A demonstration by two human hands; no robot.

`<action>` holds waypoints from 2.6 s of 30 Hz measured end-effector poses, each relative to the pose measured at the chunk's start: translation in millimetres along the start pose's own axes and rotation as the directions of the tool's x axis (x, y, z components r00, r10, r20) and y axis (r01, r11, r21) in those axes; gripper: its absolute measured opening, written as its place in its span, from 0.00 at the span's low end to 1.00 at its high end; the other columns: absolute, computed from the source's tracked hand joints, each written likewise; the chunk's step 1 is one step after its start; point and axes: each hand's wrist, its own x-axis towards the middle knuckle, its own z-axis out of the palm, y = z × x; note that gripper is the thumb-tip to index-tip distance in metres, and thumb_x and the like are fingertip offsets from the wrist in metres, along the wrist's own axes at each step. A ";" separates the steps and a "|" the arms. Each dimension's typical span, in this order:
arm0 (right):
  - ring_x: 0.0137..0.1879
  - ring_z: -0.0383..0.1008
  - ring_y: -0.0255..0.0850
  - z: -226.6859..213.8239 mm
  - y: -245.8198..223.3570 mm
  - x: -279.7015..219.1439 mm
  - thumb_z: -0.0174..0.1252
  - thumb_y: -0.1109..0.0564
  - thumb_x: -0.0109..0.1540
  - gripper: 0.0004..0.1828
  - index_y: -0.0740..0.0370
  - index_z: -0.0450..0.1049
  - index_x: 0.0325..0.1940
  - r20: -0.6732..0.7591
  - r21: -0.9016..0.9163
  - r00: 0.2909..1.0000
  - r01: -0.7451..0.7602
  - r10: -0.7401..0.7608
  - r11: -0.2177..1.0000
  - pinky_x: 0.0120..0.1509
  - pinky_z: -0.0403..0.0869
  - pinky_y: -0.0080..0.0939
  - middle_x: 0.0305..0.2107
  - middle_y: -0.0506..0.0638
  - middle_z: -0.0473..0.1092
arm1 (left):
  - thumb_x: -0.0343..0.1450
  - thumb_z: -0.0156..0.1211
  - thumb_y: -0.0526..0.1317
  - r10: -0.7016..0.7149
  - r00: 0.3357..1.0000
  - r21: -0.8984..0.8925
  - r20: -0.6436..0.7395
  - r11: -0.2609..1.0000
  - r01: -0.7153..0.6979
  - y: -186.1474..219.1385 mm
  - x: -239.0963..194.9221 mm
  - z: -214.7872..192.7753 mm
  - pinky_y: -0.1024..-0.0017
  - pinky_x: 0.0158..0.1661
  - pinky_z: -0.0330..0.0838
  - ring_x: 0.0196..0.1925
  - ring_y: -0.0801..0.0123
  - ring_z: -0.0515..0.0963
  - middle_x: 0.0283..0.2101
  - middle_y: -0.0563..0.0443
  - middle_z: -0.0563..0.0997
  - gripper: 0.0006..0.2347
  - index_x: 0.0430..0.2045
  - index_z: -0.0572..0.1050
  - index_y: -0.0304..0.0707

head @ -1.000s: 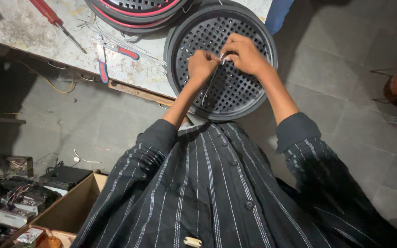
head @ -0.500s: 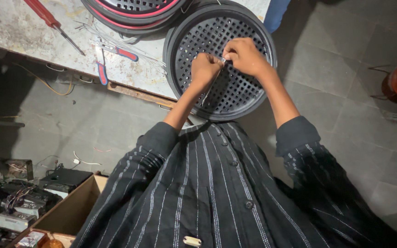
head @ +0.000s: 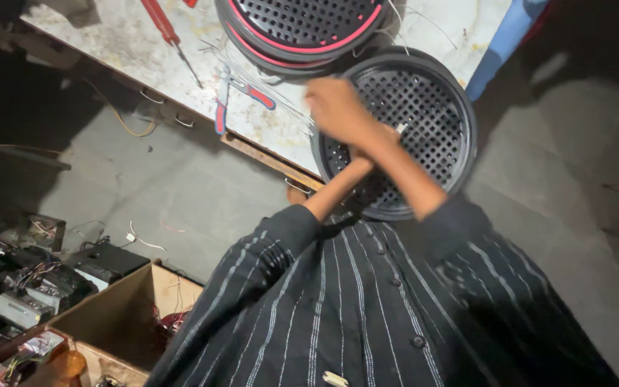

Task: The person assembles LED light strips into circular plastic frames by threading wires through the perforations and securing them with pliers. They repeatedly pick up LED modules, align them on the frame, and crimp the wires to hold them in place.

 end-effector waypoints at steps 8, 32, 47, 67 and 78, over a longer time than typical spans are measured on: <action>0.48 0.72 0.52 166.8 -21.7 73.0 0.61 0.63 0.54 0.12 0.65 0.72 0.41 -0.006 -0.561 1.000 -0.007 0.004 0.828 0.41 0.76 0.50 0.40 0.58 0.69 | 0.59 0.70 0.45 -0.109 0.987 0.216 -0.116 0.967 0.133 45.3 -25.1 -19.2 0.64 0.41 0.77 0.34 0.57 0.86 0.27 0.44 0.85 0.08 0.26 0.86 0.46; 0.35 0.81 0.37 -206.7 -102.1 -72.5 0.61 0.51 0.63 0.14 0.61 0.80 0.47 0.365 0.057 0.920 -0.173 0.141 0.983 0.41 0.75 0.38 0.31 0.50 0.80 | 0.55 0.67 0.39 0.119 0.990 0.037 0.081 0.992 -0.122 -0.2 13.8 -23.5 0.74 0.28 0.74 0.23 0.75 0.82 0.21 0.52 0.84 0.07 0.21 0.85 0.36; 0.46 0.66 0.39 -198.1 -132.7 -240.1 0.49 0.49 0.70 0.20 0.70 0.74 0.52 0.527 0.718 0.834 -0.539 0.162 0.441 0.54 0.65 0.39 0.42 0.54 0.67 | 0.59 0.65 0.41 -0.247 0.968 0.115 -0.039 0.961 0.250 85.2 -24.8 -28.2 0.74 0.27 0.74 0.18 0.72 0.82 0.14 0.50 0.80 0.08 0.10 0.81 0.36; 0.53 0.68 0.67 -107.5 -18.8 -208.8 0.54 0.53 0.66 0.16 0.67 0.68 0.51 -0.027 -0.330 0.771 -0.608 0.636 0.722 0.58 0.67 0.62 0.44 0.68 0.68 | 0.70 0.62 0.33 0.154 0.929 -0.404 0.335 0.915 -0.006 56.2 -56.1 -38.0 0.79 0.31 0.68 0.27 0.80 0.75 0.24 0.57 0.79 0.05 0.25 0.79 0.29; 0.49 0.71 0.66 -82.9 -59.1 -256.6 0.52 0.53 0.67 0.14 0.69 0.68 0.44 -0.137 -0.038 0.556 -0.830 0.819 0.557 0.52 0.69 0.61 0.40 0.66 0.71 | 0.66 0.66 0.34 0.136 0.821 -0.172 0.554 0.984 -0.047 61.3 -89.6 -26.8 0.80 0.32 0.70 0.29 0.83 0.75 0.25 0.59 0.80 0.03 0.24 0.82 0.32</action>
